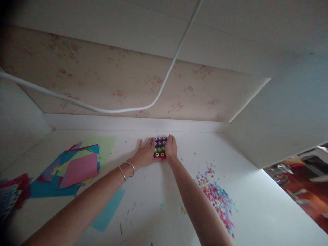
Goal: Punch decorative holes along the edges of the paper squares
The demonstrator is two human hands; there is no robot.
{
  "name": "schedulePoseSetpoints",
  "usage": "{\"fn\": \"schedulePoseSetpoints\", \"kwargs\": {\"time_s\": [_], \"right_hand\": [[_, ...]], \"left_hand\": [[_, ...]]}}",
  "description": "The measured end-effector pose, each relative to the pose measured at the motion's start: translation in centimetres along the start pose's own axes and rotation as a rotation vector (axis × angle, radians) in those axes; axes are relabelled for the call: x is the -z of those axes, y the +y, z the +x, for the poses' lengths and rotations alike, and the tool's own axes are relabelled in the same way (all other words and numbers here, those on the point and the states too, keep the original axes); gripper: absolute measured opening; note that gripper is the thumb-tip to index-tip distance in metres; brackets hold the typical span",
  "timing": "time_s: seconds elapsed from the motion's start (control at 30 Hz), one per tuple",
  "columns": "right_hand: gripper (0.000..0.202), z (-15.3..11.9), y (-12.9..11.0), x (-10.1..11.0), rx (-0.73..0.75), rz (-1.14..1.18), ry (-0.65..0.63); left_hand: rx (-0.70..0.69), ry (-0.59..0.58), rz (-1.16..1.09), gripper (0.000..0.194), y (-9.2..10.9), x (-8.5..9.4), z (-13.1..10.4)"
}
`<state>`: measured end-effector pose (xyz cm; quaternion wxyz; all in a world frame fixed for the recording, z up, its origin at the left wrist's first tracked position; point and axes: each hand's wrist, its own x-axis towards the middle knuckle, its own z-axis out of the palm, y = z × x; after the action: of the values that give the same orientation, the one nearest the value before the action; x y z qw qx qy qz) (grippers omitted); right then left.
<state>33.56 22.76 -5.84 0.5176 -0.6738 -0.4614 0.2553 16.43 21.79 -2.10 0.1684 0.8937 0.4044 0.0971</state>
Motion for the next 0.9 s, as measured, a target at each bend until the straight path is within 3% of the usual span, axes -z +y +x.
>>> {"fn": "schedulePoseSetpoints", "kwargs": {"time_s": [0.1,0.23,0.43,0.53,0.67,0.77,0.9], "right_hand": [[0.054,0.8,-1.1,-3.1,-0.072,-0.002,0.106],[0.049,1.7,-2.8,-6.7,-0.101,0.015,0.148],[0.05,2.1,-5.4,-9.4,-0.126,0.062,0.143],[0.052,0.9,-6.5,-8.7,-0.115,0.112,0.149],[0.047,-3.4,-7.7,-5.5,-0.093,0.215,0.123],[0.037,-8.8,-8.2,-2.5,-0.104,0.314,0.057],[0.027,-16.8,-8.4,0.6,-0.13,0.478,-0.066]], "left_hand": [[0.01,-0.02,0.006,0.1,-3.1,1.3,0.4],[0.021,-0.041,0.009,0.099,-6.7,2.6,0.8],[0.078,-0.046,-0.012,0.104,-9.3,4.1,0.6],[0.092,-0.025,-0.034,0.11,-9.7,4.6,-0.3],[0.12,0.062,-0.07,0.108,-9.8,5.3,-3.0],[0.149,0.17,-0.102,0.088,-9.2,5.7,-7.0],[0.125,0.286,-0.161,0.047,-7.2,6.0,-14.3]]}}
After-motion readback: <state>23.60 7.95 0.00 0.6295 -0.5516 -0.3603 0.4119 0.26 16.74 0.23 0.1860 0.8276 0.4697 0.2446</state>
